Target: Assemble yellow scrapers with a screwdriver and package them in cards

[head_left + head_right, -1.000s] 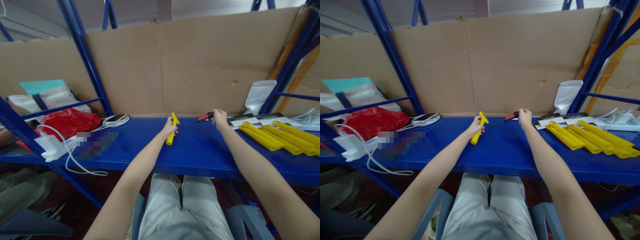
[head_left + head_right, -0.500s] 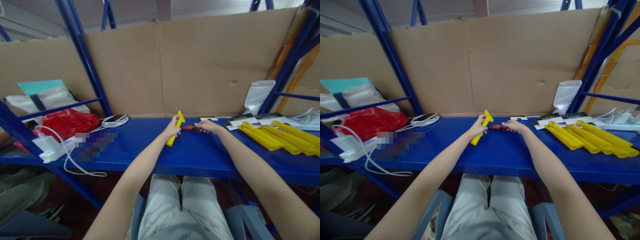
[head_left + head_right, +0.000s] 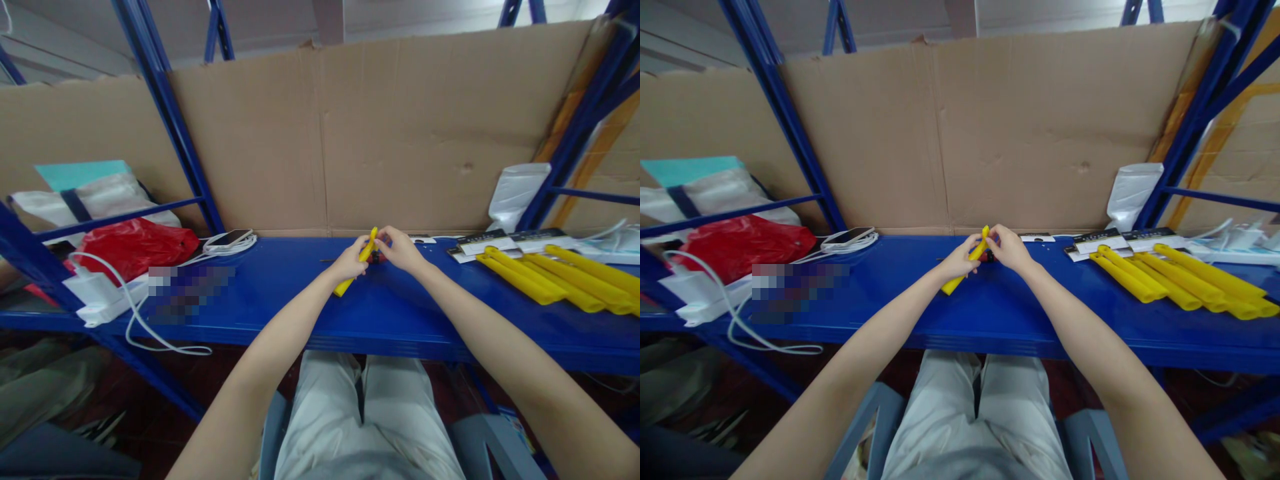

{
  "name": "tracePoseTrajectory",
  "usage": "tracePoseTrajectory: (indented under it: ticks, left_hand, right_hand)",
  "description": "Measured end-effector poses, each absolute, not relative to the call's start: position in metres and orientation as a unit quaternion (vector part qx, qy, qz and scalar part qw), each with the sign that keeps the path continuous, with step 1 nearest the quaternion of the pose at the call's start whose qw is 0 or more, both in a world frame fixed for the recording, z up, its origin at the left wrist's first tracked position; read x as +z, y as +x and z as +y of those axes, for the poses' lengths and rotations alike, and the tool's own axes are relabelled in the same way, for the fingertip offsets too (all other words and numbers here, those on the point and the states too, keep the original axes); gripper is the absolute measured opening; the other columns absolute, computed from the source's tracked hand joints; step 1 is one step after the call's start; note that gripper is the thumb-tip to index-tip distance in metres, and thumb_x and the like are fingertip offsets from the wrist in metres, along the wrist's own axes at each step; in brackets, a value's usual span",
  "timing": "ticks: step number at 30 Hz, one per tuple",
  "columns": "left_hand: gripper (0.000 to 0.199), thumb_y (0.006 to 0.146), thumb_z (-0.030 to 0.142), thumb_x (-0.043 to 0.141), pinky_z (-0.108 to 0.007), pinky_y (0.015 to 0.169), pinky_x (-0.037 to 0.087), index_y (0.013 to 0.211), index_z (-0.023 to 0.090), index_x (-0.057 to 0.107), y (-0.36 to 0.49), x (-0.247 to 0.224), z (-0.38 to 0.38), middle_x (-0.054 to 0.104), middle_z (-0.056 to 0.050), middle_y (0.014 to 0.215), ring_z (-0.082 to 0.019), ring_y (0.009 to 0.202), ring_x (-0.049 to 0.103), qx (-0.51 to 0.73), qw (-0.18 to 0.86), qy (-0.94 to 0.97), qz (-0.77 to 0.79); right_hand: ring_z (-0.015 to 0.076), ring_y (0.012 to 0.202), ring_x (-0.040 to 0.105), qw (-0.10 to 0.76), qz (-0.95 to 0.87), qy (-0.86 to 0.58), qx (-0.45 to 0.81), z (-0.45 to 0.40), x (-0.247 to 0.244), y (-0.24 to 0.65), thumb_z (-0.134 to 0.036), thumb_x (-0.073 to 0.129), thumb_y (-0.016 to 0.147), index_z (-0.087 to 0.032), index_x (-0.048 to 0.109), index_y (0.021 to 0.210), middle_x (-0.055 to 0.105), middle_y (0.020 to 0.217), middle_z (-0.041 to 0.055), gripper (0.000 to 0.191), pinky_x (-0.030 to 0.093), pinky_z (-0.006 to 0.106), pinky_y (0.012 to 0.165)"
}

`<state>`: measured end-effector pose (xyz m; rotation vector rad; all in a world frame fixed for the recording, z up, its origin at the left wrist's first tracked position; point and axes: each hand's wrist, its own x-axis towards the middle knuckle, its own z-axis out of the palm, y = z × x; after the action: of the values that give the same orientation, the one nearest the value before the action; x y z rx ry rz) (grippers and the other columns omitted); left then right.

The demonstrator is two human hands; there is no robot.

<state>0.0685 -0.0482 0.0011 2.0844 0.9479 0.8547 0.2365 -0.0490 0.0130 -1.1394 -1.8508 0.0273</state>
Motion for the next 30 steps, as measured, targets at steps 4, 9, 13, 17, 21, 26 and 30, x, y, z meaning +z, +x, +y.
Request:
tracePoseTrajectory:
  ticks: [4, 9, 13, 17, 21, 26, 30]
  left_hand:
    - [0.076, 0.068, 0.001, 0.048, -0.014, 0.038, 0.041, 0.139, 0.026, 0.035, 0.068, 0.002, -0.05, 0.057, -0.012, 0.128, -0.007, 0.054, 0.059, 0.326, 0.338, 0.804, 0.364]
    - [0.077, 0.068, 0.0, 0.047, -0.014, 0.039, 0.041, 0.139, 0.025, 0.036, 0.067, 0.003, -0.05, 0.059, -0.011, 0.125, -0.008, 0.054, 0.059, 0.321, 0.34, 0.808, 0.358]
    - [0.077, 0.066, 0.0, 0.047, -0.014, 0.038, 0.041, 0.138, 0.026, 0.036, 0.066, 0.003, -0.049, 0.053, -0.012, 0.134, -0.006, 0.053, 0.057, 0.327, 0.341, 0.806, 0.356]
    - [0.078, 0.066, 0.001, 0.047, -0.013, 0.038, 0.041, 0.139, 0.027, 0.035, 0.065, 0.002, -0.045, 0.046, -0.012, 0.141, -0.004, 0.054, 0.057, 0.323, 0.344, 0.81, 0.348]
    - [0.082, 0.066, 0.001, 0.046, -0.013, 0.037, 0.041, 0.142, 0.028, 0.029, 0.065, -0.002, -0.041, 0.042, -0.014, 0.144, -0.003, 0.053, 0.057, 0.315, 0.348, 0.818, 0.331]
    - [0.079, 0.068, 0.003, 0.046, -0.011, 0.038, 0.04, 0.141, 0.028, 0.029, 0.064, -0.005, -0.037, 0.042, -0.014, 0.145, -0.001, 0.052, 0.055, 0.315, 0.358, 0.817, 0.324]
    - [0.08, 0.068, 0.003, 0.047, -0.013, 0.038, 0.04, 0.142, 0.028, 0.029, 0.065, -0.006, -0.036, 0.04, -0.015, 0.146, -0.003, 0.053, 0.058, 0.316, 0.366, 0.814, 0.323]
  right_hand:
    - [0.0172, 0.07, 0.058, 0.466, -0.752, -0.466, 0.028, -0.05, 0.014, 0.237, -0.019, 0.053, 0.077, -0.022, 0.052, 0.078, 0.064, 0.08, 0.0047, 0.003, 0.045, 0.031, 0.071]
    - [0.017, 0.069, 0.058, 0.473, -0.747, -0.466, 0.037, -0.05, 0.014, 0.238, -0.019, 0.052, 0.077, -0.022, 0.051, 0.076, 0.064, 0.078, 0.0042, 0.004, 0.045, 0.031, 0.07]
    - [0.0168, 0.069, 0.059, 0.479, -0.743, -0.466, 0.035, -0.05, 0.015, 0.238, -0.018, 0.053, 0.076, -0.022, 0.051, 0.075, 0.064, 0.078, 0.0041, 0.004, 0.045, 0.03, 0.07]
    - [0.0155, 0.068, 0.059, 0.479, -0.745, -0.463, 0.024, -0.049, 0.014, 0.239, -0.02, 0.052, 0.078, -0.021, 0.053, 0.077, 0.065, 0.079, 0.004, 0.001, 0.045, 0.028, 0.067]
    - [0.0146, 0.062, 0.057, 0.472, -0.751, -0.461, 0.005, -0.047, 0.012, 0.24, -0.021, 0.051, 0.079, -0.019, 0.054, 0.079, 0.065, 0.077, 0.0039, 0.003, 0.044, 0.027, 0.061]
    - [0.0151, 0.062, 0.058, 0.476, -0.749, -0.46, -0.013, -0.045, 0.01, 0.24, -0.022, 0.052, 0.079, -0.019, 0.055, 0.079, 0.066, 0.077, 0.0047, 0.004, 0.044, 0.027, 0.061]
    - [0.0151, 0.062, 0.058, 0.485, -0.746, -0.456, -0.017, -0.044, 0.009, 0.241, -0.022, 0.052, 0.079, -0.019, 0.057, 0.079, 0.066, 0.078, 0.0047, 0.006, 0.044, 0.028, 0.061]
